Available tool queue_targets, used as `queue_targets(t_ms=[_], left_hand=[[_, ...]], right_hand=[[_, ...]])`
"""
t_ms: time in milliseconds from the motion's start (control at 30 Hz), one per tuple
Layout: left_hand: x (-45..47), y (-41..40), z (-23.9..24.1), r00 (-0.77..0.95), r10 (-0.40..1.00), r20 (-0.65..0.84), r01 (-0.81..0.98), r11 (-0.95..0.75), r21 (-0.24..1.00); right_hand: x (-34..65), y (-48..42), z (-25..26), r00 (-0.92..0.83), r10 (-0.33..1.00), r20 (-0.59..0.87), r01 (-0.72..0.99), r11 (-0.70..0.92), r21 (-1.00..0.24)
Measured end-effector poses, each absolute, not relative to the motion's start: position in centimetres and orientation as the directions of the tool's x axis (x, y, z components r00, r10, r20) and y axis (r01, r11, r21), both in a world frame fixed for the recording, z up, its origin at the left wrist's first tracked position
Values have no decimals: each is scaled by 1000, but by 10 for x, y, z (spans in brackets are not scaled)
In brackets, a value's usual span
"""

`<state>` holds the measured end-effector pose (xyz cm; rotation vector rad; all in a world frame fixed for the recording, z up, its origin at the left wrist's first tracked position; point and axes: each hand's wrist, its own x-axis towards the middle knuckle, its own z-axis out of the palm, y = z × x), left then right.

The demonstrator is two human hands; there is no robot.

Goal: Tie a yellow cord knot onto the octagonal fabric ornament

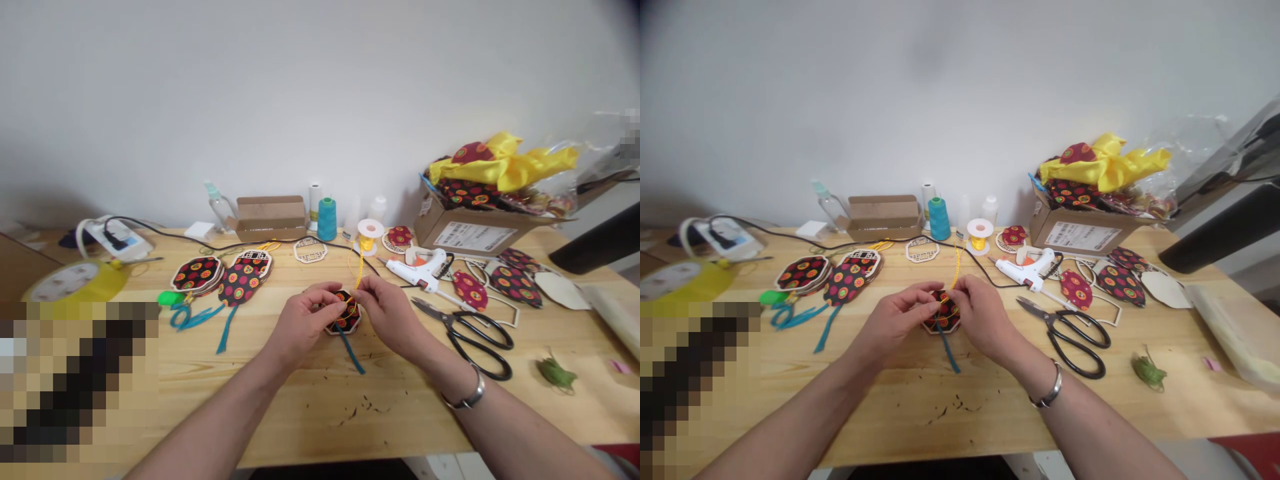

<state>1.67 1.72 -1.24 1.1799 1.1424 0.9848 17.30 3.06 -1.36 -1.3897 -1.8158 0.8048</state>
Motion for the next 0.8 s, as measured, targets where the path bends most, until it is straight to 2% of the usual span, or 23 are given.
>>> queue_targets(t_ms=[133,233,367,500,633,800], left_hand=[[17,17,-15,198,980,-27,150,-3,989],[19,15,-18,199,980,-6,203,-35,978],[21,14,-19,228,974,-12,193,-33,981],[21,13,-19,267,964,-2,165,-44,985],[22,12,-19,275,961,-19,142,-21,990],[25,11,-16,280,953,-119,-176,172,969]], right_hand=[[173,31,-13,-160,979,127,475,189,-860],[171,31,-13,-177,984,24,299,77,-951],[169,29,-12,-267,960,-86,15,-85,-996],[167,27,-8,-347,930,-125,-121,-176,-977],[167,26,-8,-333,933,-135,-129,-187,-974],[168,29,-14,-301,948,-105,-8,-112,-994]])
